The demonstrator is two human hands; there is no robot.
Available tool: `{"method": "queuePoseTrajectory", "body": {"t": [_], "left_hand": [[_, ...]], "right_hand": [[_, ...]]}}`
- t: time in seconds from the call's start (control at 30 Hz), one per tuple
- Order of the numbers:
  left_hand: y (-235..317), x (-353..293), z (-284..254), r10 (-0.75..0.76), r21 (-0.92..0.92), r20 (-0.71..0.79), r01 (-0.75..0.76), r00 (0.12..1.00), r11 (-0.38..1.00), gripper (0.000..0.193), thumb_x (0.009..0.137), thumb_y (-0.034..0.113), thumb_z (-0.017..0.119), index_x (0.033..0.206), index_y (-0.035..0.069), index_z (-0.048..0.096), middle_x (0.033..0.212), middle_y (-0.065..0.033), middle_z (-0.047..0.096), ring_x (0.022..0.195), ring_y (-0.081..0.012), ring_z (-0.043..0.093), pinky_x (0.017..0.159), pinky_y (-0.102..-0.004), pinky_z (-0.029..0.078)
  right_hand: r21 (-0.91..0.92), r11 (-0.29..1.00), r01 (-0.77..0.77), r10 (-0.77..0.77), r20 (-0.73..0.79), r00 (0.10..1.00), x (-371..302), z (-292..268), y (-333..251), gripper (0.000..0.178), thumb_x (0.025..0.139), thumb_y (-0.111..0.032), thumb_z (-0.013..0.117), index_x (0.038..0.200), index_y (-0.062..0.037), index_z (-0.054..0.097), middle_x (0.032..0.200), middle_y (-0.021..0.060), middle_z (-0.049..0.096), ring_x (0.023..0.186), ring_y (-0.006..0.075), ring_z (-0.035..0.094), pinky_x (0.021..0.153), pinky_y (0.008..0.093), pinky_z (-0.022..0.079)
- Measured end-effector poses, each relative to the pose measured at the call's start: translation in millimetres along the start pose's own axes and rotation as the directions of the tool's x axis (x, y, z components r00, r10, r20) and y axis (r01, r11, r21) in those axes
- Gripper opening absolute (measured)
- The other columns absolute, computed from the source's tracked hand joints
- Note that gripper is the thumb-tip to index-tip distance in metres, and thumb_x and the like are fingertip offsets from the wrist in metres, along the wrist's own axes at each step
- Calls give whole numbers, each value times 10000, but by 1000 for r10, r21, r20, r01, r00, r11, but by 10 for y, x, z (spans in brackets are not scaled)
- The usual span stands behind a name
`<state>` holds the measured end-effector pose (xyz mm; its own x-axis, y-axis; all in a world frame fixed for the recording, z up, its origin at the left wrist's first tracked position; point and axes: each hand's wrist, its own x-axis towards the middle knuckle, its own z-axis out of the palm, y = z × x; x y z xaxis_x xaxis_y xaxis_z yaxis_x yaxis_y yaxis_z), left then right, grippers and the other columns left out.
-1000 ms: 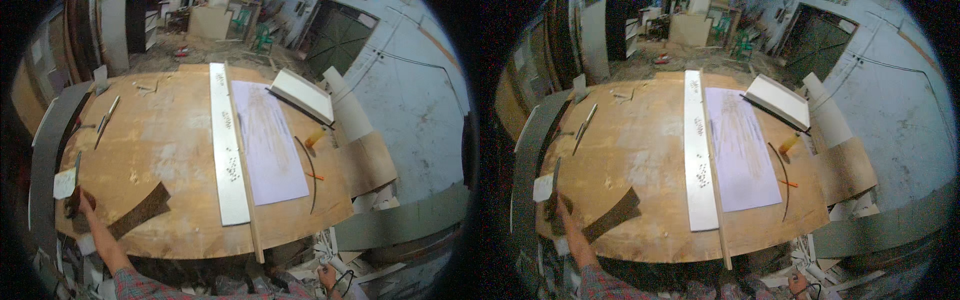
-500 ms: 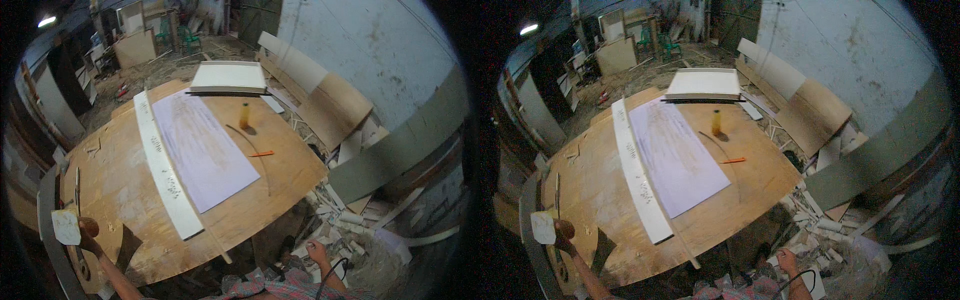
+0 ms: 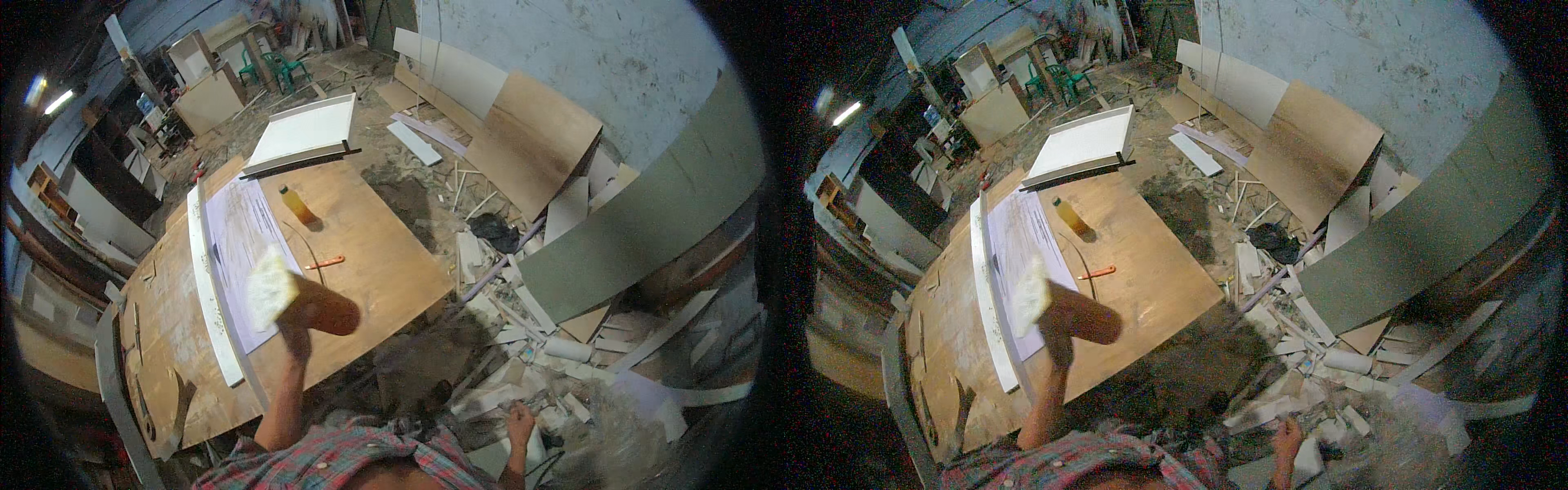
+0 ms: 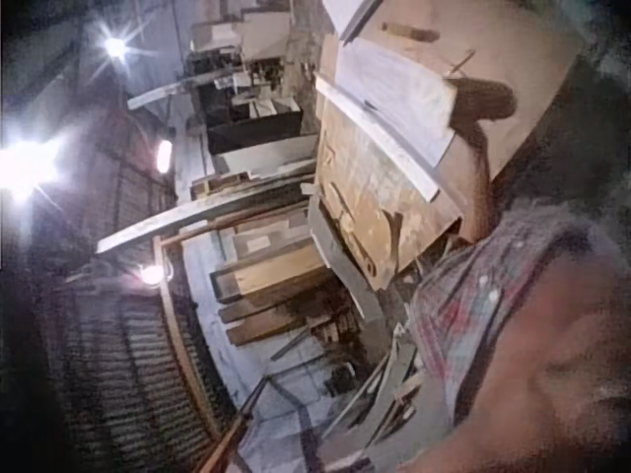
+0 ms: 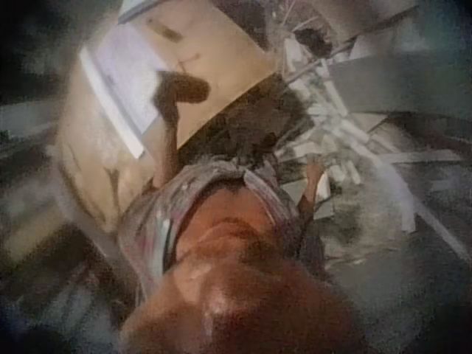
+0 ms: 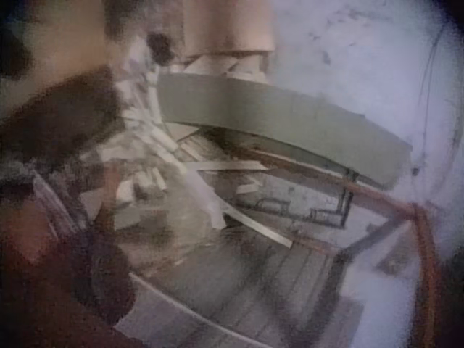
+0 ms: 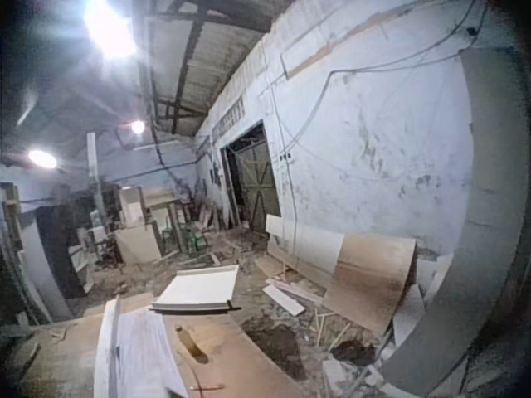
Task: The person assembles a white rectangular frame by applying glue to thin wooden strips and attaching them to the frame's edges. They use a yellow bottle to apply glue and a metal ruler to align the strips, working in a cluttered workshop.
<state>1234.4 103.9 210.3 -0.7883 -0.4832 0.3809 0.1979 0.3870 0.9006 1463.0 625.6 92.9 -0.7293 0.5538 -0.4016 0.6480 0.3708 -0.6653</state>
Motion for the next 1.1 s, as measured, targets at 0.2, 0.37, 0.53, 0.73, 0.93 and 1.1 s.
{"method": "queuePoseTrajectory", "body": {"t": [0.2, 0.37, 0.53, 0.73, 0.93, 1.1], "left_hand": [[654, -628, 1601, -54, -86, 492, 110, 869, 990, 479, 847, 207, 734, 1234, -4, 546, 1168, -84, 593, 1080, -234, 542, 974, -380, 436], [665, -703, 2204, -87, -96, 594, 178, 800, 979, 481, 851, 236, 723, 1229, -7, 553, 1174, -96, 596, 1083, -246, 549, 975, -386, 440], [422, -392, 2475, -151, -79, 502, 220, 851, 972, 486, 854, 266, 711, 1225, -9, 559, 1181, -109, 599, 1086, -259, 556, 975, -392, 443], [-107, 423, 2569, -225, -35, 247, 241, 942, 970, 496, 858, 301, 698, 1220, -12, 567, 1188, -124, 603, 1089, -274, 565, 975, -399, 448], [-625, 1295, 2467, -268, 59, -82, 273, 960, 960, 510, 862, 337, 684, 1215, -15, 575, 1196, -139, 607, 1092, -289, 573, 976, -407, 452], [-919, 1337, 2418, -318, 140, -257, 361, 913, 922, 524, 865, 366, 672, 1210, -18, 582, 1203, -152, 611, 1094, -302, 580, 976, -413, 455]], "right_hand": [[139, 990, -14, 64, -367, 928, 581, -988, 1185, 322, 990, -196, 525, 1195, 38, 605, 1070, 156, 653, 951, 271, 638, 750, 398, 551], [345, 937, 58, 100, -424, 900, 693, -798, 1186, 324, 972, -192, 532, 1185, 39, 611, 956, 132, 658, 849, 251, 648, 724, 391, 566], [117, 989, 95, -69, -213, 975, 998, -175, 1578, 196, 908, -183, 622, 1021, -30, 668, 866, 83, 652, 779, 218, 617, 654, 354, 524], [-65, 991, -113, 117, 60, 991, 1520, 162, 765, 232, 901, -188, 617, 1060, -25, 663, 892, 110, 660, 807, 238, 628, 698, 372, 524], [-137, 984, -113, 138, 181, 974, 2628, 53, 112, 270, 895, -192, 613, 1098, -19, 658, 918, 136, 667, 835, 258, 640, 743, 389, 523], [-225, 973, -49, 124, 334, 934, 3565, -16, -322, 304, 889, -195, 609, 1130, -15, 655, 940, 158, 674, 858, 275, 649, 780, 404, 522]]}}
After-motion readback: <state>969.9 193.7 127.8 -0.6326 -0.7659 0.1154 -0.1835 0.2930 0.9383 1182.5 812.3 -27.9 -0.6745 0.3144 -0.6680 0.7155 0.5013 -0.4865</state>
